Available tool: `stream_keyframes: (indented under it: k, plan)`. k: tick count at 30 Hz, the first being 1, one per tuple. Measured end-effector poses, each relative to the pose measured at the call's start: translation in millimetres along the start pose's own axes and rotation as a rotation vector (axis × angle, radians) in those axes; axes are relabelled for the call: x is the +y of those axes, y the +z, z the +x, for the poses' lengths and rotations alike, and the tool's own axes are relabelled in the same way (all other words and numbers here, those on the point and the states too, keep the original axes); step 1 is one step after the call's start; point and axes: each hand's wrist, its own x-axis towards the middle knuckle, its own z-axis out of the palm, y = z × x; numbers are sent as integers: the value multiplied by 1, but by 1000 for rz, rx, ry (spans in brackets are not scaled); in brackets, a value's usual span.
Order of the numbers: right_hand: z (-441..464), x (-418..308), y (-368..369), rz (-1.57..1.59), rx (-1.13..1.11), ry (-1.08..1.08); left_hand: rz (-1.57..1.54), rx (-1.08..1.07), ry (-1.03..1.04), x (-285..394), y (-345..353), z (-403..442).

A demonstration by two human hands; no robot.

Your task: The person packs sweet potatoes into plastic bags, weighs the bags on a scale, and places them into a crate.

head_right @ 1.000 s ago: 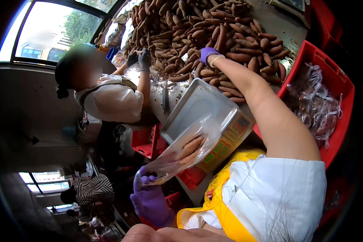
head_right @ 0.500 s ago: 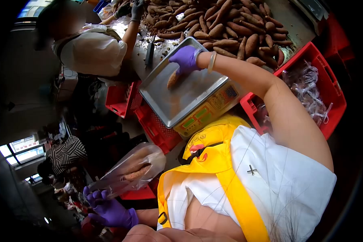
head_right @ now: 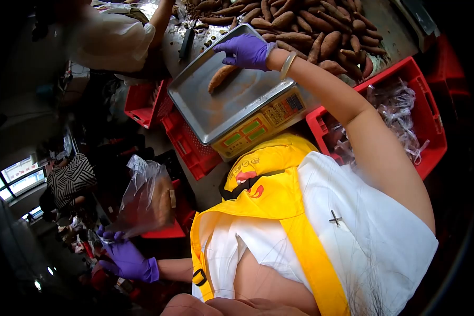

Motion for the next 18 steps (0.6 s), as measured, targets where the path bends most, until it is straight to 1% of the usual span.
stream_keyframes:
  k: [1,3,4,6,7,8,10,12,14,15,16,18]
  plan:
    - [0,0,7,1,5,1,2,-5,0,0,3,1]
    - [-1,-8,14,-114,220,-231,-1,17,-34,-5,11,3]
    - [-1,-14,14,-115,223,-230,-2,14,-34,-8,16,4]
    - [0,-30,15,-169,-130,-28,-9,11,-54,-16,25,9]
    - [2,-37,18,-230,-256,52,-23,-18,-76,-20,28,12]
    - [1,-30,32,-233,-245,52,-27,-65,-116,-26,34,15]
    - [4,-9,65,-331,-144,28,23,-183,-171,-44,53,22]
    - [-2,-18,50,-317,-139,19,-57,-247,-217,-65,72,32]
    - [-15,-29,21,-18,-9,189,-121,-281,-259,-83,88,37]
    - [-18,-26,16,102,98,320,-125,-299,-282,-92,93,38]
    - [-21,-30,-5,231,169,367,-129,-315,-309,-101,98,40]
    - [-25,-32,-29,984,340,369,-114,-402,-334,-135,98,44]
